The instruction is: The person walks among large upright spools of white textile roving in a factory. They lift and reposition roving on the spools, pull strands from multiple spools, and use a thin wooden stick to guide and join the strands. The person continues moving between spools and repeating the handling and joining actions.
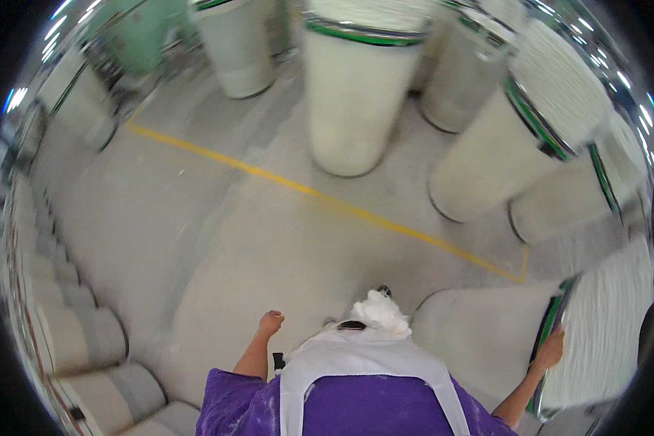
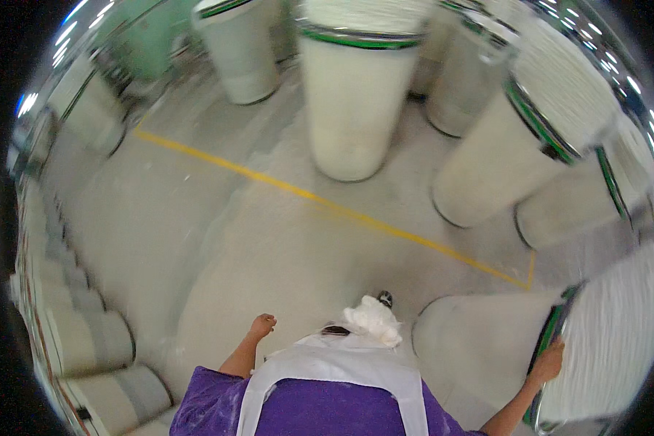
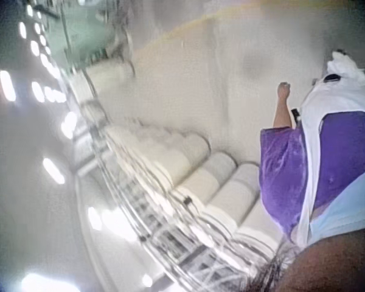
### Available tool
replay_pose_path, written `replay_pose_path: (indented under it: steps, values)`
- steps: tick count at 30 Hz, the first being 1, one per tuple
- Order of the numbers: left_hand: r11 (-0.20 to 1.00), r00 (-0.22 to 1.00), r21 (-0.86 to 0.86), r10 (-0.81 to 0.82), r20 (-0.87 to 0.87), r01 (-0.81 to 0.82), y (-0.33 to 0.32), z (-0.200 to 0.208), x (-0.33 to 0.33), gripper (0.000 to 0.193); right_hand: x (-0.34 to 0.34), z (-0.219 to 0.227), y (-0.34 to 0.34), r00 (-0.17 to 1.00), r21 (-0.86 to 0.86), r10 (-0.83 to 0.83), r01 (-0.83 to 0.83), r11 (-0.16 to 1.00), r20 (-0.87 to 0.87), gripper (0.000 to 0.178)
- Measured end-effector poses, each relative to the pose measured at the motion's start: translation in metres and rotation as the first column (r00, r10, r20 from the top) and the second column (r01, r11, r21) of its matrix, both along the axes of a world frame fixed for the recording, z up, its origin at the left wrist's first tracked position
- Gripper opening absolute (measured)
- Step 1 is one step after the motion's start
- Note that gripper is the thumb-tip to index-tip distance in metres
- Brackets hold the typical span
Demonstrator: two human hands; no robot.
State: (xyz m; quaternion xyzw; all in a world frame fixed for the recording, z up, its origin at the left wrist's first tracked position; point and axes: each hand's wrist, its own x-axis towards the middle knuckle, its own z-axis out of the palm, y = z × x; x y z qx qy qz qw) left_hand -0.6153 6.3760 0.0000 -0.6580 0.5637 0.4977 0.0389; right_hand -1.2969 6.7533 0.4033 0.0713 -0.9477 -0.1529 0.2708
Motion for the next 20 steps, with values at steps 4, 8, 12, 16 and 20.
replay_pose_path:
  steps: [4, 8, 12, 16, 20]
  values:
    - [0.953, 0.953, -0.094, -0.273, 0.134, 0.287, 0.012, 0.019, 0.113, 0.032, 0.049, 0.043, -0.049, 0.999, 0.031, -0.004, 0.002, 1.000, 0.039, 0.047]
    - [0.925, 0.894, 0.043, -0.376, 0.243, 0.377, 0.016, 0.009, 0.166, 0.027, 0.083, 0.065, -0.104, 0.994, 0.045, -0.066, 0.062, 0.997, 0.088, 0.047]
    - [0.638, 0.643, -0.114, -0.720, 0.261, 0.761, -0.049, 0.008, 0.203, 0.024, 0.122, 0.044, -0.179, 0.994, 0.098, 0.061, -0.053, 0.994, -0.086, 0.041]
    - [0.959, 0.960, 0.212, 0.223, -0.167, -0.186, -0.138, 0.047, 0.261, 0.031, 0.150, 0.010, -0.265, 0.995, 0.093, 0.016, -0.026, 0.995, 0.102, 0.041]
    - [0.900, 0.897, 0.077, 0.434, -0.089, -0.428, -0.245, 0.089, 0.343, 0.042, 0.168, 0.019, -0.282, 0.965, -0.084, 0.005, 0.018, 0.996, 0.263, 0.042]
